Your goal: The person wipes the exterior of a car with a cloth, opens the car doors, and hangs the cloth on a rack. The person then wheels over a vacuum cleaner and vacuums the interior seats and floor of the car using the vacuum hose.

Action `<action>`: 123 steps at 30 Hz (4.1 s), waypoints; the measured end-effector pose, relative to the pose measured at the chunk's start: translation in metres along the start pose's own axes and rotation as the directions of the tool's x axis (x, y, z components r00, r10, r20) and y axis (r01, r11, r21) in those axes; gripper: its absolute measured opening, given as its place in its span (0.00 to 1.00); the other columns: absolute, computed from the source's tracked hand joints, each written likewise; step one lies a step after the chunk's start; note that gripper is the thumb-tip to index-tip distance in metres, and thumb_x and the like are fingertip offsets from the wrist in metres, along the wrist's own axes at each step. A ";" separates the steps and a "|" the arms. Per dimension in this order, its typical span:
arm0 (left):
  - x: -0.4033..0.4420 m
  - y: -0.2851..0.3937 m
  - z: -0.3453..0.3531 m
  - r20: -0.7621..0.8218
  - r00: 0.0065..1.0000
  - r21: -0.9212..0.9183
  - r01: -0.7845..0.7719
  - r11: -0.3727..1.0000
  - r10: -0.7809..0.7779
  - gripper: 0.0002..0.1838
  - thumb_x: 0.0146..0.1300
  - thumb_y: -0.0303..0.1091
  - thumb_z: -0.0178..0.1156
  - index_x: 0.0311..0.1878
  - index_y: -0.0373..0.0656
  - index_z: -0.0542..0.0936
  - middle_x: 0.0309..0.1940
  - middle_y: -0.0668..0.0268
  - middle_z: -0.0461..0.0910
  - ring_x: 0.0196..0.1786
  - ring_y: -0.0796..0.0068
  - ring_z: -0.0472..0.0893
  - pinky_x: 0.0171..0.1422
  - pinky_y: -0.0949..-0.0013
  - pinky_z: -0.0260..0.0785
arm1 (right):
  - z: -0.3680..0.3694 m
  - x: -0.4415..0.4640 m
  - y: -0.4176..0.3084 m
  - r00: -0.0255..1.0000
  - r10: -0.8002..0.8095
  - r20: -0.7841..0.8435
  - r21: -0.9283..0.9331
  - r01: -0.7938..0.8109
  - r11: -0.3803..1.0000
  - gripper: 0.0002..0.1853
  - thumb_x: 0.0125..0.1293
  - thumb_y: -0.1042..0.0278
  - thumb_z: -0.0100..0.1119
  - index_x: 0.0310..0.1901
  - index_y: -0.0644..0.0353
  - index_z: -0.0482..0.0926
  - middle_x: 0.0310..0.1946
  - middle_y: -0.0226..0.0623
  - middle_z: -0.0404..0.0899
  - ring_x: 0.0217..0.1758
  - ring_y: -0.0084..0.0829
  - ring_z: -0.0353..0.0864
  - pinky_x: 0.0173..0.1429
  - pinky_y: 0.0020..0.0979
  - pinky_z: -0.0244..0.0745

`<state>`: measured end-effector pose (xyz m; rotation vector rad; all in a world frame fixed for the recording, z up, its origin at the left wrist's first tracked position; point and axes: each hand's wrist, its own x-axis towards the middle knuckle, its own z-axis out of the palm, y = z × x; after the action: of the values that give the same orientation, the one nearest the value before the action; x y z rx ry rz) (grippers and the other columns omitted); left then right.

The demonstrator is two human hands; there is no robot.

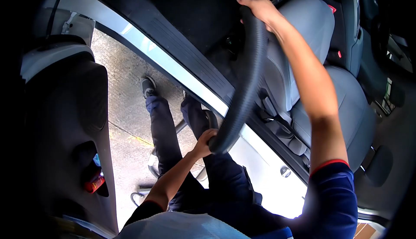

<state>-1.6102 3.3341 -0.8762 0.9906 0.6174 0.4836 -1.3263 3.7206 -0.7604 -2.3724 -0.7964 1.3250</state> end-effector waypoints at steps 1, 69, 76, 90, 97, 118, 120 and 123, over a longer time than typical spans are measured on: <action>-0.004 -0.001 0.005 -0.027 0.997 -0.065 0.074 0.995 -0.076 0.20 0.46 0.31 0.68 0.45 0.48 0.77 0.47 0.62 0.77 0.56 0.58 0.75 0.63 0.56 0.61 | 0.012 0.013 0.010 1.000 0.025 0.008 -0.015 -0.025 1.000 0.43 0.62 0.62 0.64 0.75 0.56 0.52 0.50 0.51 0.78 0.24 0.32 0.82 0.26 0.32 0.81; -0.035 0.075 0.031 -0.462 0.881 0.166 0.195 0.967 -0.099 0.22 0.40 0.24 0.72 0.41 0.46 0.76 0.39 0.63 0.79 0.47 0.57 0.79 0.54 0.58 0.70 | 0.129 0.032 -0.033 0.879 -0.145 0.453 -0.240 0.277 0.930 0.45 0.56 0.59 0.66 0.75 0.50 0.55 0.60 0.53 0.74 0.44 0.41 0.84 0.49 0.36 0.82; -0.016 0.090 0.020 -0.420 0.856 0.096 0.371 0.924 -0.301 0.28 0.44 0.38 0.78 0.47 0.41 0.76 0.42 0.59 0.78 0.49 0.59 0.79 0.54 0.59 0.72 | 0.054 0.067 -0.083 0.953 -0.263 0.153 -0.228 0.293 0.928 0.39 0.58 0.54 0.69 0.69 0.59 0.66 0.37 0.43 0.83 0.24 0.26 0.81 0.29 0.25 0.80; -0.033 0.090 0.053 -0.415 0.899 0.078 0.191 0.978 -0.143 0.27 0.41 0.35 0.78 0.45 0.41 0.77 0.42 0.60 0.80 0.47 0.56 0.79 0.53 0.56 0.72 | 0.044 0.049 -0.070 0.943 -0.328 0.050 -0.288 0.328 0.900 0.37 0.56 0.52 0.69 0.68 0.50 0.70 0.46 0.43 0.85 0.35 0.36 0.85 0.38 0.32 0.82; -0.048 0.064 0.047 -0.504 0.767 -0.195 0.348 0.917 -0.398 0.25 0.43 0.34 0.77 0.45 0.40 0.78 0.43 0.58 0.80 0.49 0.54 0.78 0.55 0.58 0.73 | 0.132 0.064 -0.046 0.895 -0.429 0.121 -0.296 0.445 0.845 0.46 0.48 0.55 0.72 0.71 0.53 0.64 0.53 0.52 0.80 0.52 0.48 0.82 0.51 0.37 0.81; -0.040 0.075 0.061 -0.423 0.845 -0.037 0.346 0.938 -0.328 0.31 0.41 0.36 0.79 0.50 0.39 0.78 0.45 0.58 0.80 0.52 0.56 0.79 0.57 0.58 0.72 | 0.119 0.040 -0.049 0.941 -0.336 0.043 -0.009 0.337 0.942 0.48 0.52 0.57 0.71 0.74 0.56 0.57 0.47 0.52 0.82 0.34 0.36 0.86 0.31 0.34 0.81; -0.040 0.074 0.061 -0.378 0.841 -0.034 0.406 0.913 -0.387 0.31 0.41 0.36 0.79 0.50 0.39 0.78 0.45 0.58 0.80 0.52 0.56 0.78 0.58 0.59 0.72 | 0.139 0.071 -0.011 0.696 -0.660 -0.283 -0.391 0.545 0.742 0.47 0.53 0.55 0.69 0.74 0.55 0.57 0.50 0.53 0.81 0.36 0.36 0.86 0.30 0.31 0.81; -0.044 0.063 0.061 -0.385 0.874 0.030 0.335 0.942 -0.298 0.30 0.43 0.37 0.78 0.50 0.39 0.78 0.44 0.59 0.80 0.51 0.57 0.78 0.57 0.59 0.72 | 0.124 0.051 -0.026 0.942 -0.208 0.262 -0.249 0.274 0.929 0.46 0.52 0.57 0.70 0.73 0.58 0.59 0.51 0.52 0.80 0.33 0.35 0.85 0.30 0.30 0.81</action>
<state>-1.6070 3.2984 -0.7846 0.8686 1.1396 0.3532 -1.4194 3.7721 -0.8466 -2.2466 -1.3865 1.4812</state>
